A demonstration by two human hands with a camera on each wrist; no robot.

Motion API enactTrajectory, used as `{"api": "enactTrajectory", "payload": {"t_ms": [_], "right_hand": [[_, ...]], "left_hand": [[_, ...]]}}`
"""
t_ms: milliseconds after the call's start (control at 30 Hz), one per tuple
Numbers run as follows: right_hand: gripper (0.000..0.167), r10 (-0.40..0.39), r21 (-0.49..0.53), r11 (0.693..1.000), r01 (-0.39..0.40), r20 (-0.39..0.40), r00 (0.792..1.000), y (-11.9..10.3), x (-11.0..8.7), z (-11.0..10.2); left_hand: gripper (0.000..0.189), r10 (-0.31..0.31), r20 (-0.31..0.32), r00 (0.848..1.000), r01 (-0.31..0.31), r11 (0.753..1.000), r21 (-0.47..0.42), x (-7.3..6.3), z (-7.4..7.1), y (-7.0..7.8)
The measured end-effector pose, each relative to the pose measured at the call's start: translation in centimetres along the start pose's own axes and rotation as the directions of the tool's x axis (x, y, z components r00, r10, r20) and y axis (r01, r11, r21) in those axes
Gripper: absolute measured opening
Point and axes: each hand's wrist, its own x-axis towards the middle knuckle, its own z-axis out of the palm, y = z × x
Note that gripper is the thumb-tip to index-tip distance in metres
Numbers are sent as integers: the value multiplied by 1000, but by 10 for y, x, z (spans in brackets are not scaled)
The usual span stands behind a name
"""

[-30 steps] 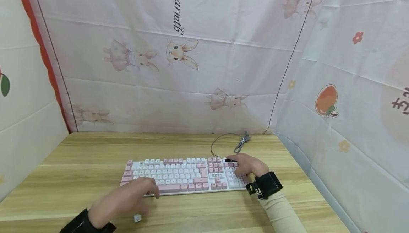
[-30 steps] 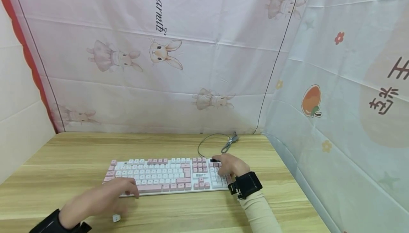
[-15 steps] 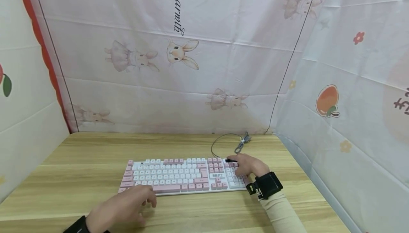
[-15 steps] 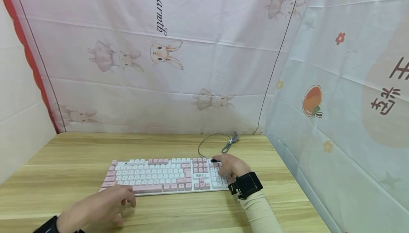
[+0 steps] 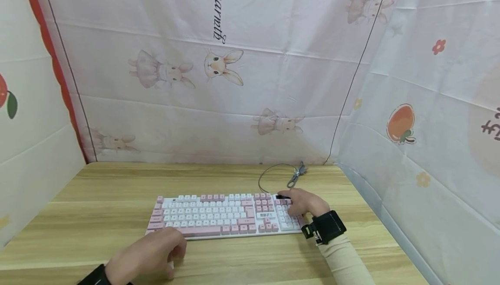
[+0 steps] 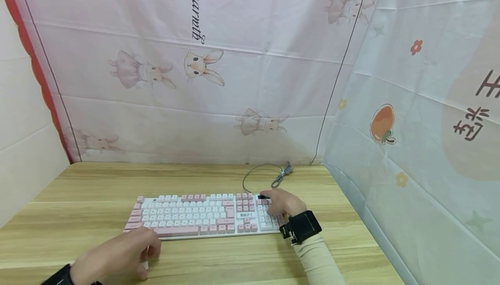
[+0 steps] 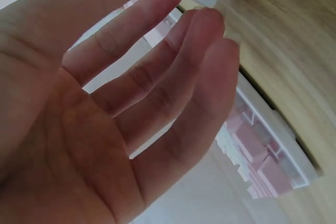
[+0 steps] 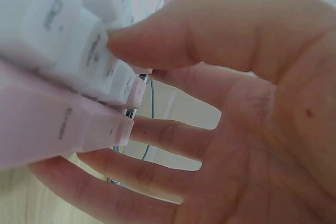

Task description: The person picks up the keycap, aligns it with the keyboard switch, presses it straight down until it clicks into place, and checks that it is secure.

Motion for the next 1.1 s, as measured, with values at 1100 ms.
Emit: {"api": "enactTrajectory", "payload": {"t_ms": [1100], "right_hand": [[80, -8, -14, 1000, 8, -1, 1000, 0, 0, -1]], "left_hand": [[26, 66, -74, 995, -60, 995, 80, -4, -4, -9]]}}
